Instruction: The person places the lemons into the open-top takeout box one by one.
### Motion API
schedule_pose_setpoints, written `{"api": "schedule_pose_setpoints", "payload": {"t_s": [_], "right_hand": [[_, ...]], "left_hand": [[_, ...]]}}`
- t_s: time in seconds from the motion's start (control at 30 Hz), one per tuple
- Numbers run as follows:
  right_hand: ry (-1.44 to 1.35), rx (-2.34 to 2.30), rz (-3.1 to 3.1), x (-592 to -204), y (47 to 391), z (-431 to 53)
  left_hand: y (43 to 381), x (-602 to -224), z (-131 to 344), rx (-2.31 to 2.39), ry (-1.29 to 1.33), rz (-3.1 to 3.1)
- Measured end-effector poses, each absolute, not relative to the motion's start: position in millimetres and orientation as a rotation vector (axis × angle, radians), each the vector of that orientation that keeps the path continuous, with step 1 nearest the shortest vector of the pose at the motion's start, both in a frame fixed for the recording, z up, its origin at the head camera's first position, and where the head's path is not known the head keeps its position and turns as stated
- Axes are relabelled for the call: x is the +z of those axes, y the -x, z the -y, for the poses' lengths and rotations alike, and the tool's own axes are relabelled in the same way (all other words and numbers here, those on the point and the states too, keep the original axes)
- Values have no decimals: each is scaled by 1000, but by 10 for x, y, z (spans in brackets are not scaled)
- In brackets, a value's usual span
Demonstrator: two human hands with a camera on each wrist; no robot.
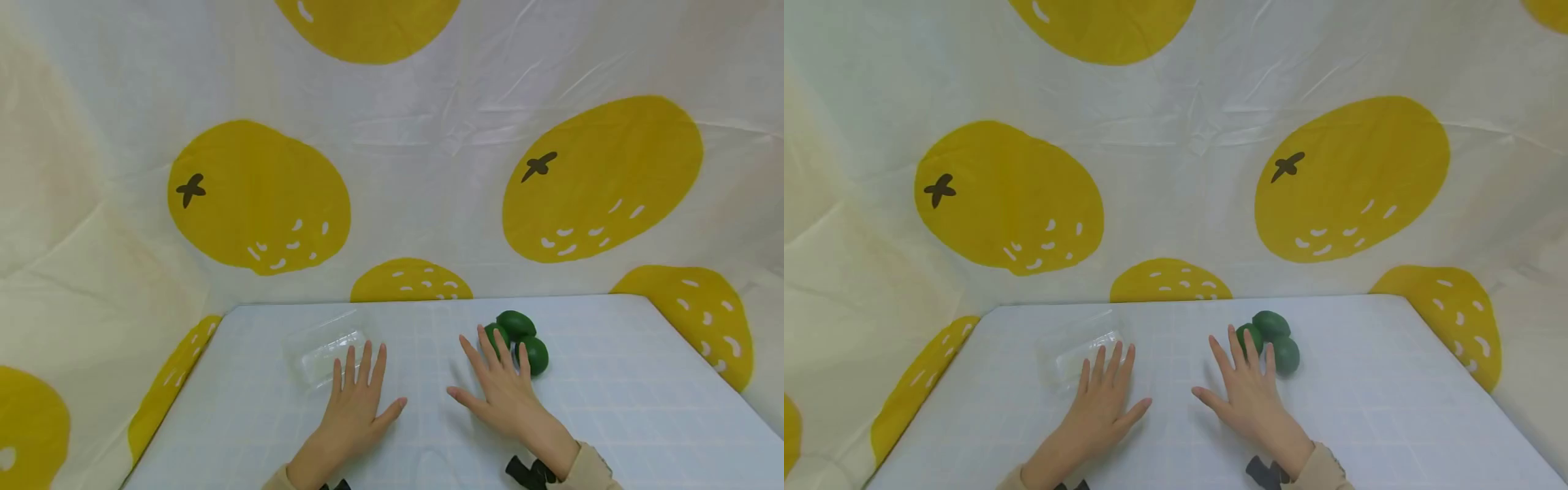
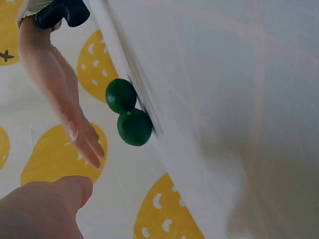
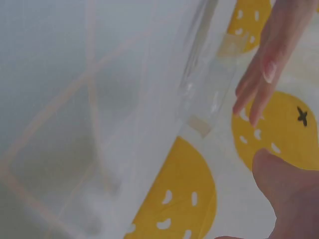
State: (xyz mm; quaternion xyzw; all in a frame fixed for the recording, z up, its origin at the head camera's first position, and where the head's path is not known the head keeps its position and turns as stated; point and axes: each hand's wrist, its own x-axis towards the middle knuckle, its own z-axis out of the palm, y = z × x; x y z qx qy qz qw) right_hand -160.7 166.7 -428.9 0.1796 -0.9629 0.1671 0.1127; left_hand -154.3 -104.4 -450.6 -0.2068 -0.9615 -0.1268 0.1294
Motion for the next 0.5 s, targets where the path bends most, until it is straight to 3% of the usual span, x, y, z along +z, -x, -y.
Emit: {"api": "schedule_pose_setpoints", "payload": {"t_s": [0.5], "right_hand": [[-536,1104,2930,-4094,1783,-1475]], "left_hand": [[1658,-4332,1349,-660,605,2694]]}}
